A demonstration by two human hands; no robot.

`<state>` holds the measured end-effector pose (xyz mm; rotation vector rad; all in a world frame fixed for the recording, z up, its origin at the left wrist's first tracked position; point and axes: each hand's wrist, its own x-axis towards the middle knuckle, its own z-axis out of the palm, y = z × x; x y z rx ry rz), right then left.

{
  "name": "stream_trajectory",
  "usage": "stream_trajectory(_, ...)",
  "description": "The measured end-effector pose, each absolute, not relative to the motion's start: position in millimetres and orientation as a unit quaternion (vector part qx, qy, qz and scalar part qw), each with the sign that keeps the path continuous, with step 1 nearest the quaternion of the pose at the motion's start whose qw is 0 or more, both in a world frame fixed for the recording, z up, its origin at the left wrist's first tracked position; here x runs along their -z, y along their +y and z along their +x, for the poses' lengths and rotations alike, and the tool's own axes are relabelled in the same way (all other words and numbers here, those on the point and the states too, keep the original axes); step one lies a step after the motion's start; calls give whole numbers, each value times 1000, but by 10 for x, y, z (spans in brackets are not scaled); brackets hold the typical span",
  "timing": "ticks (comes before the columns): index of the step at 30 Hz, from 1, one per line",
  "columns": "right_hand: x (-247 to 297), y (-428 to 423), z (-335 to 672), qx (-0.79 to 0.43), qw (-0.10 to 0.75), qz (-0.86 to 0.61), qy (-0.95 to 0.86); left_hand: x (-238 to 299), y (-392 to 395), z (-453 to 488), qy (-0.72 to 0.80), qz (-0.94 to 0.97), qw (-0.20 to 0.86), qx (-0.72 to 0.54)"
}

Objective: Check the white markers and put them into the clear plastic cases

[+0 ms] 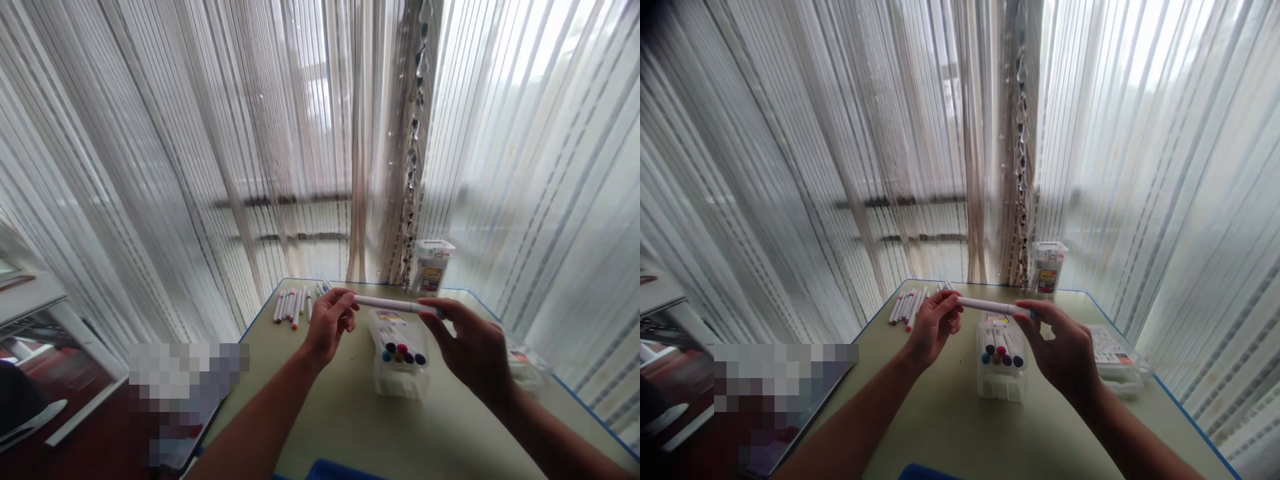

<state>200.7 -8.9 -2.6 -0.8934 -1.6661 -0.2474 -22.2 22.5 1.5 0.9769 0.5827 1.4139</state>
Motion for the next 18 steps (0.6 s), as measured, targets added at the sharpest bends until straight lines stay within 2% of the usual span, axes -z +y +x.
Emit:
stream_trajectory(8,-11,-104,1932,76,562,-254,-784,-16,232,-253,252,405,612,-631)
stream_trajectory(18,-25,-135,1939,99,539,-215,-808,-44,205,-247,242,406,618,-629)
